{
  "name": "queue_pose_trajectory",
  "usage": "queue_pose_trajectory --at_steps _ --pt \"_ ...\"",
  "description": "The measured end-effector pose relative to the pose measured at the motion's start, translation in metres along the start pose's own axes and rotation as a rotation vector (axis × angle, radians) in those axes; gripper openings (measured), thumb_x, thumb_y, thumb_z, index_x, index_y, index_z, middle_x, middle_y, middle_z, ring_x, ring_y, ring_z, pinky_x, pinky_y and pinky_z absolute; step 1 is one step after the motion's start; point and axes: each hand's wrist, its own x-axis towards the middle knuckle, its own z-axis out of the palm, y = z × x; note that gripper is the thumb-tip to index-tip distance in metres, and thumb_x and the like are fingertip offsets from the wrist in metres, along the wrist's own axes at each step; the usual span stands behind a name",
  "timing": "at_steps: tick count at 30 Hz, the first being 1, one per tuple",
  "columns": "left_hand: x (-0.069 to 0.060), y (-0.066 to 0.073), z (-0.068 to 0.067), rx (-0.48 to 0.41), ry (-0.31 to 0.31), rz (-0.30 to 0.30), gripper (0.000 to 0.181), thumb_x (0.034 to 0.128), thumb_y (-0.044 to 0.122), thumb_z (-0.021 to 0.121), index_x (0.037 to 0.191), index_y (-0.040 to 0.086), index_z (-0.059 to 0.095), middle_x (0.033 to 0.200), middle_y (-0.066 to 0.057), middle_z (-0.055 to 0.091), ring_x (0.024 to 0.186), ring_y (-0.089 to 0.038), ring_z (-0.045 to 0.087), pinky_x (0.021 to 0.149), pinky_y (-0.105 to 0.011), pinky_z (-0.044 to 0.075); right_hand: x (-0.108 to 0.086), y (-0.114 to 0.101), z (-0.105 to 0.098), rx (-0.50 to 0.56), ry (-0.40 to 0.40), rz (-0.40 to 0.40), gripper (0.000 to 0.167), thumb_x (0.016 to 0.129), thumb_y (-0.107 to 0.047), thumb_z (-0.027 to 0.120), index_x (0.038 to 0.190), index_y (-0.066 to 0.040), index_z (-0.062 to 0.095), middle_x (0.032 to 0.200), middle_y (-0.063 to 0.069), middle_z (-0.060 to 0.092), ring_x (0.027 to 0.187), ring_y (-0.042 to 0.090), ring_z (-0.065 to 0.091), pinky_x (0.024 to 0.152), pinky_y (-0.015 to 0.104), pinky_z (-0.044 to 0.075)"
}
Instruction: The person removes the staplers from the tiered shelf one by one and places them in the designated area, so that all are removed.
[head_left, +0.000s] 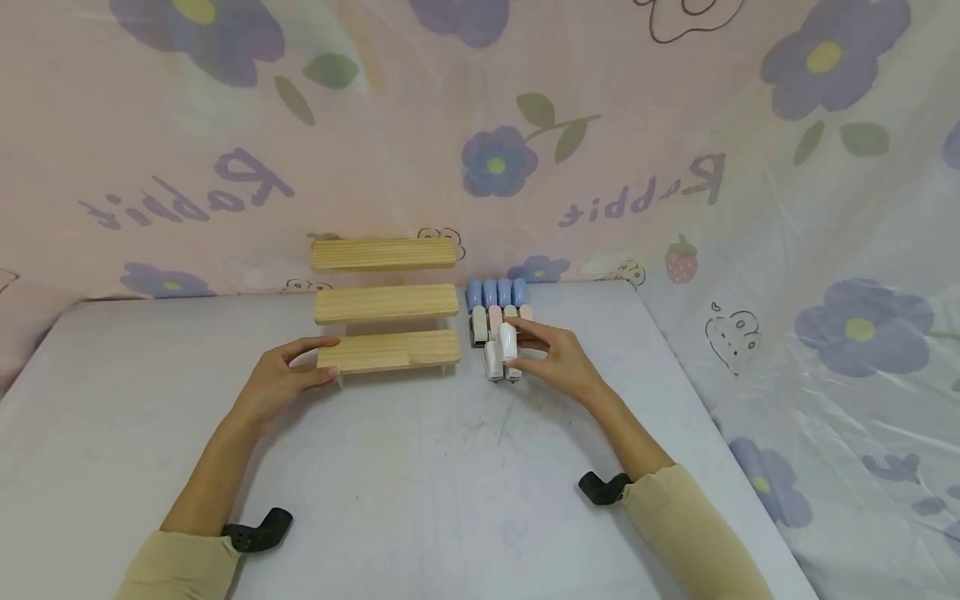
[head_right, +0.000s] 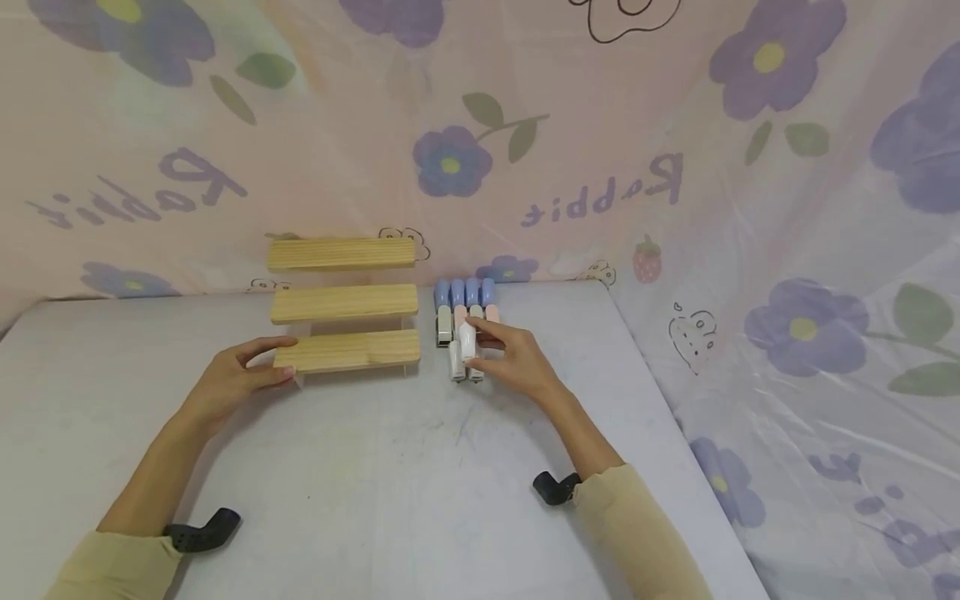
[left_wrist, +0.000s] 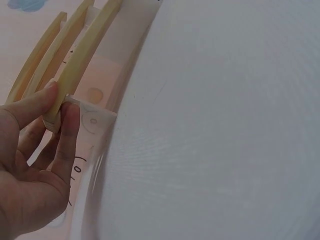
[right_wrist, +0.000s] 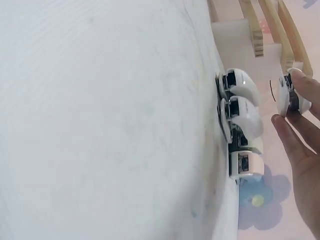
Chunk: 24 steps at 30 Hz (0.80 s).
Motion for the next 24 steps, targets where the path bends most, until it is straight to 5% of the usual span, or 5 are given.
queue_pose_trajectory --at_steps 12,17,20,24 --pt "0.0 -0.001 -0.001 0.034 0.011 0.011 0.067 0.0865 0.029 0.079 0.144 0.008 0.052 0.16 -0.019 0.023 0.106 -0.007 0.065 0.11 -0.051 0.033 -0.013 -0.004 -0.017 -0.017 0.014 0.055 0.066 0.08 0.001 0.081 0.14 0.0 0.054 0.131 0.021 0.061 0.111 0.035 0.065 0.094 0.043 0.05" --pt "-0.001 -0.001 -0.002 0.037 0.02 0.007 0.065 0.0861 0.03 0.08 0.142 0.01 0.054 0.16 -0.017 0.024 0.108 -0.007 0.064 0.105 -0.037 0.04 -0.014 0.018 -0.02 -0.042 0.011 0.053 0.068 0.079 -0.002 0.083 0.141 -0.005 0.054 0.131 0.018 0.061 0.111 0.031 0.065 0.094 0.035 0.051" --pt "0.0 -0.001 -0.001 0.03 0.019 0.006 0.065 0.0863 0.03 0.08 0.143 0.009 0.053 0.161 -0.017 0.023 0.114 -0.017 0.063 0.104 -0.035 0.041 -0.016 0.021 -0.021 -0.039 0.013 0.059 0.069 0.079 -0.002 0.083 0.141 -0.005 0.054 0.132 0.018 0.061 0.111 0.032 0.065 0.093 0.035 0.051" --pt "0.0 -0.001 0.0 0.029 0.022 0.008 0.066 0.0858 0.028 0.08 0.142 0.008 0.053 0.162 -0.018 0.016 0.134 -0.034 0.046 0.11 -0.051 0.033 -0.017 0.022 -0.022 -0.03 0.021 0.087 0.068 0.078 -0.001 0.083 0.14 -0.005 0.054 0.131 0.017 0.062 0.113 0.032 0.064 0.093 0.034 0.051"
